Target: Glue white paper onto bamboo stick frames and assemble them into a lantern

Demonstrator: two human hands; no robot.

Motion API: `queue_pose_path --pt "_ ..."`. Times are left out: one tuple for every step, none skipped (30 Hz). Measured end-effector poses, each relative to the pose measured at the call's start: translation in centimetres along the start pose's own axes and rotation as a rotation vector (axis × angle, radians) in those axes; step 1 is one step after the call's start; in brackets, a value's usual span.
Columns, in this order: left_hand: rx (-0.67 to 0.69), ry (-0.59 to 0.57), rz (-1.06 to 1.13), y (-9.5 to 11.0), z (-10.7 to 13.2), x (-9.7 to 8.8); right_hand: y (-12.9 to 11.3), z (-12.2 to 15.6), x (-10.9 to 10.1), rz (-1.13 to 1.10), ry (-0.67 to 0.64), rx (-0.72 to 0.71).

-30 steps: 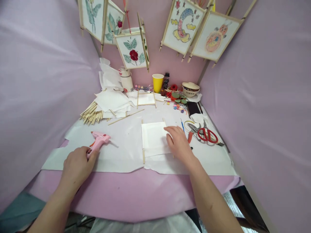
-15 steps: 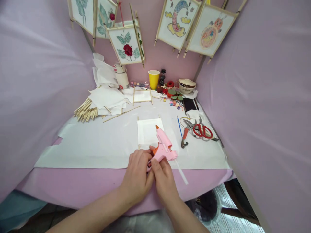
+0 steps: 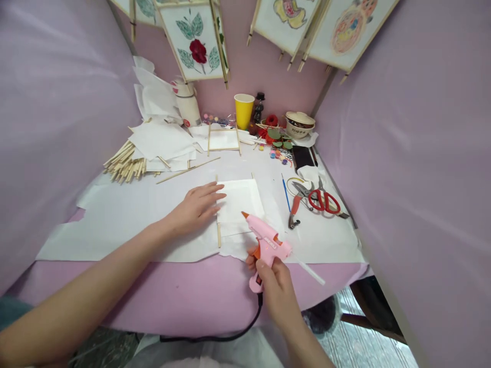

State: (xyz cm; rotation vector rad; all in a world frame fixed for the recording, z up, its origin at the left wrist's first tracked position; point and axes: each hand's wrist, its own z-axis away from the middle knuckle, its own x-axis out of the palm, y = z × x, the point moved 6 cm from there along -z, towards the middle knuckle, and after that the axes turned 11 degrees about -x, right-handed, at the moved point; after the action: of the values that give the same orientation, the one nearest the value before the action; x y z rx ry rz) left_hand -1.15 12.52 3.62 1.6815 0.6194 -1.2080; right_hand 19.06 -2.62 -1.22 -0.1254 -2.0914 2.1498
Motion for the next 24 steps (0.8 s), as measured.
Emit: queue_pose_path --pt "0.023 -0.043 -0.015 -0.5 -0.5 0.8 0.0 0.2 0.1 0.065 -0.02 0.009" --pt "0.036 -0.07 -0.027 -0.8 -0.8 1.5 0.0 0.4 0.3 0.134 -0.043 0.017" --pt "0.039 -0.079 -0.037 -1.0 -1.0 2.0 -0.1 0.5 0.6 0.203 -0.071 0.021" --pt "0.036 -0.078 -0.044 -1.1 -1.0 2.5 -0.2 0.5 0.8 0.271 -0.098 0.018" --pt "0.034 -0.071 -0.048 -1.1 -0.9 2.8 -0.3 0.5 1.0 0.334 -0.122 0.004" --pt "0.03 -0.062 -0.049 -1.1 -0.9 2.9 -0.4 0.4 1.2 0.391 -0.144 -0.018" --pt "0.029 -0.056 -0.048 -1.1 -0.8 3.0 -0.4 0.3 1.3 0.446 -0.171 -0.049" --pt "0.03 -0.055 -0.046 -1.1 -0.7 3.0 -0.3 0.1 1.4 0.502 -0.197 -0.083" --pt "0.031 -0.055 -0.042 -1.1 -0.6 3.0 -0.1 0.0 1.4 0.556 -0.223 -0.12" --pt "0.031 -0.056 -0.037 -1.2 -0.6 2.9 0.1 -0.2 1.4 0.607 -0.246 -0.156" --pt "0.03 -0.059 -0.032 -1.2 -0.6 2.9 0.3 -0.3 1.4 0.647 -0.269 -0.188" --pt "0.028 -0.061 -0.026 -1.3 -0.6 2.9 0.6 -0.4 1.4 0.673 -0.287 -0.213" --pt "0.027 -0.064 -0.02 -1.4 -0.6 3.0 0.8 -0.4 1.4 0.683 -0.298 -0.228" --pt "0.025 -0.065 -0.014 -1.4 -0.6 3.0 0.9 -0.4 1.3 0.684 -0.3 -0.233" --pt "0.024 -0.065 -0.009 -1.5 -0.6 3.1 1.0 -0.4 1.4 0.682 -0.295 -0.231" --pt "0.023 -0.064 -0.005 -1.5 -0.7 3.1 1.1 -0.3 1.4 0.682 -0.28 -0.225" --pt "0.023 -0.061 -0.003 -1.5 -0.7 3.1 1.1 -0.2 1.3 0.684 -0.261 -0.216" --pt "0.022 -0.058 -0.001 -1.5 -0.7 3.2 1.1 -0.1 1.4 0.687 -0.243 -0.206" --pt "0.021 -0.057 -0.001 -1.5 -0.7 3.2 1.1 0.0 1.4 0.69 -0.231 -0.197" --pt "0.018 -0.058 -0.001 -1.5 -0.7 3.2 1.1 0.1 1.4 0.692 -0.225 -0.19" --pt "0.015 -0.062 -0.002 -1.5 -0.7 3.1 1.2 0.1 1.4 0.693 -0.222 -0.185" --pt "0.012 -0.067 -0.003 -1.5 -0.7 3.1 1.2 0.1 1.4 0.694 -0.223 -0.181" --pt "0.009 -0.072 -0.004 -1.5 -0.7 3.1 1.3 0.1 1.4 0.696 -0.225 -0.18" --pt "0.007 -0.076 -0.004 -1.4 -0.7 3.1 1.3 0.1 1.4 0.698 -0.228 -0.181"
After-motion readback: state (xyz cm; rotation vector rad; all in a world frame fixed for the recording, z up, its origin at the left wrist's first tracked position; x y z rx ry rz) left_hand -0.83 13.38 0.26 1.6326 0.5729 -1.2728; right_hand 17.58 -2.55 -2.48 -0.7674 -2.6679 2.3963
